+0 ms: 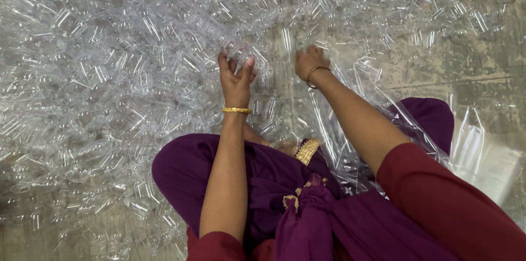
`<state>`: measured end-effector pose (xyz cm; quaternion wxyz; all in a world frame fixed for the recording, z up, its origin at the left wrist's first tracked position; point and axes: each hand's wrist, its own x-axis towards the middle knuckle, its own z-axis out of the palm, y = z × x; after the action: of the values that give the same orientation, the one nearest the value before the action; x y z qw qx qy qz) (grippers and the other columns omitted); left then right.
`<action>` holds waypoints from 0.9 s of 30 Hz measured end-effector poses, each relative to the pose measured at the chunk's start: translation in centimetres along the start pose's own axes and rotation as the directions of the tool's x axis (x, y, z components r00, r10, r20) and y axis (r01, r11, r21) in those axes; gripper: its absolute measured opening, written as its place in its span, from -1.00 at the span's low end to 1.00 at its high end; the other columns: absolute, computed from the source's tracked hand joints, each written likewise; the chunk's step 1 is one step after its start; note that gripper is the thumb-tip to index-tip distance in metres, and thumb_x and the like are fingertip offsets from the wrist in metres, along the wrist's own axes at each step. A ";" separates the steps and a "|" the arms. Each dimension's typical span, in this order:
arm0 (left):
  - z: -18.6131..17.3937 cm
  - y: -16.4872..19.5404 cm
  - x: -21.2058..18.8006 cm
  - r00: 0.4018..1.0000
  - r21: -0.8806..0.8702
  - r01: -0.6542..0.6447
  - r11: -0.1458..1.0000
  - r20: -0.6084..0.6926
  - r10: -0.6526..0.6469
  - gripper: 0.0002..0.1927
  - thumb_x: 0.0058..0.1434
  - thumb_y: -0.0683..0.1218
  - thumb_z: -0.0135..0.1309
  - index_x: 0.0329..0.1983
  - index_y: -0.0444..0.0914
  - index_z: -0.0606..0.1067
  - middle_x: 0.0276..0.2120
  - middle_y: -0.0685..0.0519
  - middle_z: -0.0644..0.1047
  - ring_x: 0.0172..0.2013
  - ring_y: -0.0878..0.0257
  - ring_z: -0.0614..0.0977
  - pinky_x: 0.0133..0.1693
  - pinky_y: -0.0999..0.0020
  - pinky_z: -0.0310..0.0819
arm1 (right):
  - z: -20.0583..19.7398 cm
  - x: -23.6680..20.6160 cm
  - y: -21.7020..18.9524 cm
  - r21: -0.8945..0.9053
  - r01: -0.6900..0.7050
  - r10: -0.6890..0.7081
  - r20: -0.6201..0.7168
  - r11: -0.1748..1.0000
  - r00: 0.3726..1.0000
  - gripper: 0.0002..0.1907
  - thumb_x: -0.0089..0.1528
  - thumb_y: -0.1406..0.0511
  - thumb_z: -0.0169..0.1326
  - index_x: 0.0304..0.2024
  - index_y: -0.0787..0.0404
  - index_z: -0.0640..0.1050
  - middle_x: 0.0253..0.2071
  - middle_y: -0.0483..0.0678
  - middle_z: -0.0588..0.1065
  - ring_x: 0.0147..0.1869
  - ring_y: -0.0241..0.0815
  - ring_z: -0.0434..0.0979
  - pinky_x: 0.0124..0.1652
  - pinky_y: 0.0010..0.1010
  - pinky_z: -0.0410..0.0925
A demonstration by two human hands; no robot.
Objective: The person sits on the floor among large piles of clear plastic tubes, gathers tubes into a bundle on their lap, aligns them, and wraps the bundle with clear plastic film, pressing the film around the tubes. They repeatedly pick additional tubes from the floor pile to add to the bundle.
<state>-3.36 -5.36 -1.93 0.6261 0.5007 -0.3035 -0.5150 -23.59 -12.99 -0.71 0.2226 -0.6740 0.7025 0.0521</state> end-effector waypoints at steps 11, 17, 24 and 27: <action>0.4 1.0 -0.1 1.000 -0.021 -0.010 1.000 -0.013 0.009 -0.18 0.27 -0.06 0.24 0.48 -0.15 0.05 0.23 -0.06 0.41 0.06 0.19 0.58 -0.11 0.30 0.63 | -0.9 -3.5 -0.3 0.530 0.252 -0.035 -0.384 0.810 0.923 -0.45 0.12 0.27 0.36 0.09 0.11 0.40 0.03 0.06 0.50 0.14 0.00 0.52 0.09 -0.06 0.41; 0.7 1.5 -0.7 0.987 -0.219 0.055 0.974 0.161 -0.020 -0.27 0.33 -0.11 0.16 0.46 -0.17 0.06 0.32 -0.03 0.40 0.13 0.21 0.54 -0.02 0.26 0.62 | 1.2 -7.6 0.4 0.958 -0.156 -0.247 0.095 -0.240 0.964 -0.47 0.13 0.38 0.26 0.12 0.18 0.38 -0.03 0.02 0.58 0.02 -0.15 0.64 0.01 -0.35 0.54; 1.0 0.8 -2.6 0.868 0.015 -0.116 0.993 0.487 0.094 -0.32 0.40 -0.17 0.17 0.49 -0.28 0.15 0.24 -0.07 0.45 0.23 0.20 0.51 0.19 0.26 0.50 | 1.6 -8.4 2.8 0.902 0.285 -0.470 -0.107 0.325 0.876 -0.35 0.13 0.37 0.38 0.25 0.25 0.44 -0.01 -0.05 0.49 0.05 -0.26 0.50 0.08 -0.34 0.50; 1.9 1.0 -3.3 0.817 0.143 -0.130 0.981 0.577 0.024 -0.44 0.42 -0.15 0.16 0.41 -0.30 0.25 0.06 -0.07 0.55 0.07 0.19 0.59 0.09 0.28 0.54 | -0.9 -10.1 5.2 0.733 0.386 -0.442 -0.130 0.560 0.888 -0.36 0.15 0.30 0.34 0.28 0.18 0.48 0.05 -0.05 0.56 0.10 -0.18 0.57 0.15 -0.35 0.48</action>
<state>-5.69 -2.81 0.08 0.4798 0.3636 -0.5416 -0.5867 -28.88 -3.60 2.77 0.5067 -0.6672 0.4754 -0.2684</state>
